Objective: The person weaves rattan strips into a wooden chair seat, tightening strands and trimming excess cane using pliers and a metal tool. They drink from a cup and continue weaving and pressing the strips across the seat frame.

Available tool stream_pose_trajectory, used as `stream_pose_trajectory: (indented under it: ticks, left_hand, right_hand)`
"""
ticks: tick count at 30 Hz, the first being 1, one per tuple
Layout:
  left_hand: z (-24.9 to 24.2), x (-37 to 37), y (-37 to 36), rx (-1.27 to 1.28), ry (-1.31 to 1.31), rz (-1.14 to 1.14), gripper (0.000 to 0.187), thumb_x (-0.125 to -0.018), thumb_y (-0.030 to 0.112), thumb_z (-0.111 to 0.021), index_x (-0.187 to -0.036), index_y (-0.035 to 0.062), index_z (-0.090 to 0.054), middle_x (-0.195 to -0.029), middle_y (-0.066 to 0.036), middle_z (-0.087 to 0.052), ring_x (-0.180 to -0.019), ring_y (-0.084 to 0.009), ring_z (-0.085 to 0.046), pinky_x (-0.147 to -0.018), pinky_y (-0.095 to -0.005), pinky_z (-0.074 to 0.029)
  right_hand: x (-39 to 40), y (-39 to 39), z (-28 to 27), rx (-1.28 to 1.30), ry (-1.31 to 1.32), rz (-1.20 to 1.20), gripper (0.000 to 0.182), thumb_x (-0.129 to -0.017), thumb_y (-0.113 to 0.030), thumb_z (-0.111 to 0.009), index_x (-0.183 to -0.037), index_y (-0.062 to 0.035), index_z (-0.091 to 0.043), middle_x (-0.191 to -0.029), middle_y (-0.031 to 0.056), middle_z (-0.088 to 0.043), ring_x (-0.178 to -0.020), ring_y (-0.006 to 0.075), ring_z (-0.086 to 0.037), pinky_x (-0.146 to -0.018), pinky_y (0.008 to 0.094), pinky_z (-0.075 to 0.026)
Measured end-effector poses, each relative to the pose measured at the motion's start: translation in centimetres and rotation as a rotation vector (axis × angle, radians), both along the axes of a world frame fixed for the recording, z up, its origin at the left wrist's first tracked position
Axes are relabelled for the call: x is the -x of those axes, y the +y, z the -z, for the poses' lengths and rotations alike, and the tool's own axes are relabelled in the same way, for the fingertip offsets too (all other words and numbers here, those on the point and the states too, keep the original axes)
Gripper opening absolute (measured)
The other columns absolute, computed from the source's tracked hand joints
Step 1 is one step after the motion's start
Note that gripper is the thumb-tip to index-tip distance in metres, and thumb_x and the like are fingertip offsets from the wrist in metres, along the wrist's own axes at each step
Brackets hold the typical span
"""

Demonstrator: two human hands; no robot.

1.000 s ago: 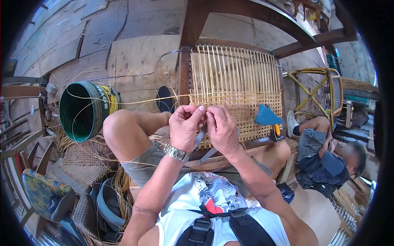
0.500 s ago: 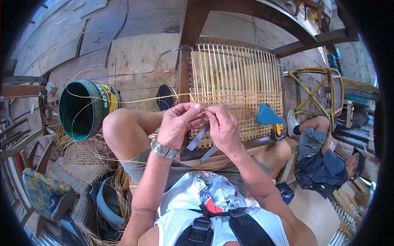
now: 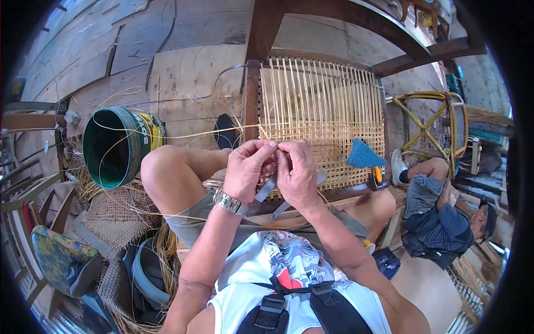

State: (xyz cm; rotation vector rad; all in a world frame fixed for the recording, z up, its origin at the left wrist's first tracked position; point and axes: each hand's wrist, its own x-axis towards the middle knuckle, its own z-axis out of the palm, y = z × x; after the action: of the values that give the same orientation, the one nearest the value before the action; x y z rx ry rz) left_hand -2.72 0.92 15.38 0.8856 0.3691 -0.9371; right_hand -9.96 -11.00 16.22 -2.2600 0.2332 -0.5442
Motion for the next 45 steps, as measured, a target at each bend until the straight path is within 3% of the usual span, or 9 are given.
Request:
stream_pose_trajectory:
  ticks: [3, 5, 9, 18, 27, 32, 35, 39, 45]
  left_hand:
    - [-0.1, 0.1, -0.1, 0.009, -0.027, -0.036, 0.012, -0.095, 0.012, -0.07, -0.099, 0.0017, -0.066, -0.088, -0.004, -0.07, -0.073, -0.0098, -0.067, -0.062, -0.022, -0.055]
    - [0.2, 0.3, -0.2, 0.002, -0.054, -0.061, 0.013, -0.095, 0.011, -0.07, -0.101, 0.001, -0.065, -0.09, -0.005, -0.071, -0.076, -0.012, -0.069, -0.064, -0.0236, -0.057]
    - [0.7, 0.0, 0.1, 0.006, -0.106, -0.014, 0.023, -0.093, 0.007, -0.071, -0.112, 0.0014, -0.058, -0.092, -0.008, -0.071, -0.08, -0.0169, -0.072, -0.069, -0.0271, -0.061]
    - [0.6, -1.5, 1.3, 0.079, -0.048, 0.048, 0.032, -0.09, 0.005, -0.075, -0.111, 0.0032, -0.051, -0.089, -0.007, -0.07, -0.079, -0.0164, -0.071, -0.069, -0.0272, -0.06]
    - [0.5, -0.4, 1.1, -0.063, -0.189, -0.02, 0.032, -0.089, 0.004, -0.075, -0.11, 0.0038, -0.051, -0.088, -0.006, -0.07, -0.076, -0.0124, -0.069, -0.069, -0.0257, -0.059]
    - [0.9, -0.8, 1.1, 0.01, -0.093, -0.018, 0.03, -0.089, 0.004, -0.075, -0.108, 0.0042, -0.052, -0.087, -0.006, -0.069, -0.077, -0.0129, -0.069, -0.067, -0.0257, -0.059]
    - [0.5, -0.9, 1.1, -0.043, -0.155, 0.012, 0.029, -0.088, 0.004, -0.076, -0.106, 0.0038, -0.052, -0.087, -0.005, -0.069, -0.075, -0.0118, -0.068, -0.068, -0.0246, -0.058]
    - [0.8, -0.6, 1.3, -0.039, -0.226, 0.026, 0.029, -0.09, 0.009, -0.076, -0.107, 0.0025, -0.054, -0.09, -0.006, -0.069, -0.076, -0.0104, -0.067, -0.071, -0.0238, -0.057]
    - [-0.2, 1.3, 1.7, 0.096, -0.065, -0.128, 0.022, -0.094, 0.014, -0.072, -0.11, 0.0036, -0.059, -0.099, -0.005, -0.069, -0.088, -0.0121, -0.068, -0.08, -0.0267, -0.057]
  right_hand:
    - [0.3, 0.0, -0.5, -0.055, 0.037, 0.009, 0.014, -0.095, -0.002, -0.062, -0.108, -0.0017, -0.058, -0.093, 0.0127, -0.059, -0.078, 0.0273, -0.064, -0.065, 0.0367, -0.052]
    - [1.4, -0.2, -0.9, -0.495, 0.255, 0.12, 0.014, -0.096, -0.002, -0.061, -0.11, -0.0022, -0.059, -0.093, 0.0081, -0.061, -0.076, 0.0161, -0.061, -0.066, 0.0301, -0.052]
    - [1.8, -1.6, -2.2, -0.726, 0.294, 0.083, 0.011, -0.096, -0.002, -0.061, -0.107, -0.0025, -0.06, -0.091, 0.0026, -0.059, -0.074, 0.0081, -0.056, -0.064, 0.0238, -0.049]
    - [1.0, -2.5, -2.4, -0.138, 0.218, -0.118, 0.006, -0.092, 0.003, -0.06, -0.096, 0.0008, -0.063, -0.088, 0.0076, -0.059, -0.069, 0.0144, -0.056, -0.061, 0.028, -0.047]
    - [1.0, 0.1, -4.0, -0.199, 0.135, 0.047, 0.015, -0.087, -0.009, -0.074, -0.088, 0.0008, -0.062, -0.104, 0.015, -0.063, -0.073, 0.0218, -0.067, -0.058, 0.0298, -0.053]
    - [1.8, -0.5, -3.1, 0.082, 0.28, -0.032, 0.023, -0.091, -0.022, -0.072, -0.092, 0.0014, -0.071, -0.101, 0.0185, -0.066, -0.088, 0.0324, -0.067, -0.076, 0.0406, -0.055]
    - [1.4, -0.3, -3.7, -0.138, 0.349, 0.0, 0.026, -0.091, -0.023, -0.071, -0.095, 0.0016, -0.074, -0.102, 0.018, -0.066, -0.095, 0.0342, -0.066, -0.082, 0.0433, -0.053]
    - [0.4, 0.1, -2.9, -0.131, 0.32, -0.004, 0.021, -0.09, -0.018, -0.07, -0.093, 0.0027, -0.073, -0.101, 0.0169, -0.065, -0.092, 0.0321, -0.065, -0.079, 0.0395, -0.053]
    - [-0.4, 0.2, -2.5, -0.618, 0.381, 0.103, 0.019, -0.092, -0.012, -0.068, -0.086, 0.0056, -0.069, -0.105, 0.0076, -0.06, -0.081, 0.0116, -0.063, -0.07, 0.0266, -0.052]
